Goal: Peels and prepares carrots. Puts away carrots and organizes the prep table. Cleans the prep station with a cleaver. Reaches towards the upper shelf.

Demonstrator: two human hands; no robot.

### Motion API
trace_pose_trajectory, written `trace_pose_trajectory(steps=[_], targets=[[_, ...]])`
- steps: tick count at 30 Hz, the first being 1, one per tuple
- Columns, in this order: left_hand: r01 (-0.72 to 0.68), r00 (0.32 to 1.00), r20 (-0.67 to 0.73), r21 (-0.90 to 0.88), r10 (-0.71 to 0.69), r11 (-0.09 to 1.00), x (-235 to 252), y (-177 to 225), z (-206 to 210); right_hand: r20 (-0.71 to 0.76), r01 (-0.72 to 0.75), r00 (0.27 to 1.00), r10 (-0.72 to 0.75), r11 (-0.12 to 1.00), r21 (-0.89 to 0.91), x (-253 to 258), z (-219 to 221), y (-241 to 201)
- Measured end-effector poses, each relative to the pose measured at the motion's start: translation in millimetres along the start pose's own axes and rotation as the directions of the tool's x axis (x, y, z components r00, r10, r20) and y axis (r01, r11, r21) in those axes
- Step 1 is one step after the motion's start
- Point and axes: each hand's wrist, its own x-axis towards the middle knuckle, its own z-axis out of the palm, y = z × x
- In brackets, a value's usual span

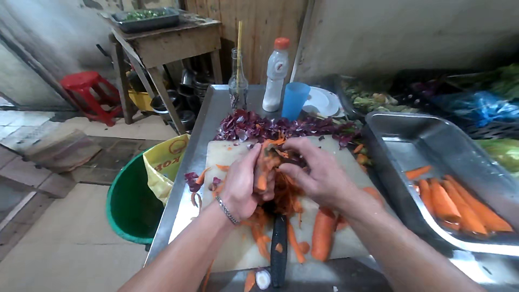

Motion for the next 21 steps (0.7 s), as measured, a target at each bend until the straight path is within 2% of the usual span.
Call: trace_pose_trajectory(steps=[2,5,8,21], targets=[[-0.002,1.0,-0.007,0.004,0.002,1.0,2,-1,0,-0.014,-0.004,1.0,0.005,0.999,0.032,-3,-1,0],[-0.039,0.999,-0.02,-0.009,0.039,0.999,3,-4,-9,0.056,0.076,0.995,-0.08,0.995,0.065,-5,9,-21],[-0.059,0.998,-0.014,-0.037,0.059,0.998,2,-5,-11,0.06,0.141,0.988,-0.144,0.989,0.045,-4,14,-25],[0.063,0.995,-0.074,-0.026,-0.065,0.998,-2,1,6,0.032,0.123,0.992,-0.123,0.992,-0.009,-1,4,-3]])
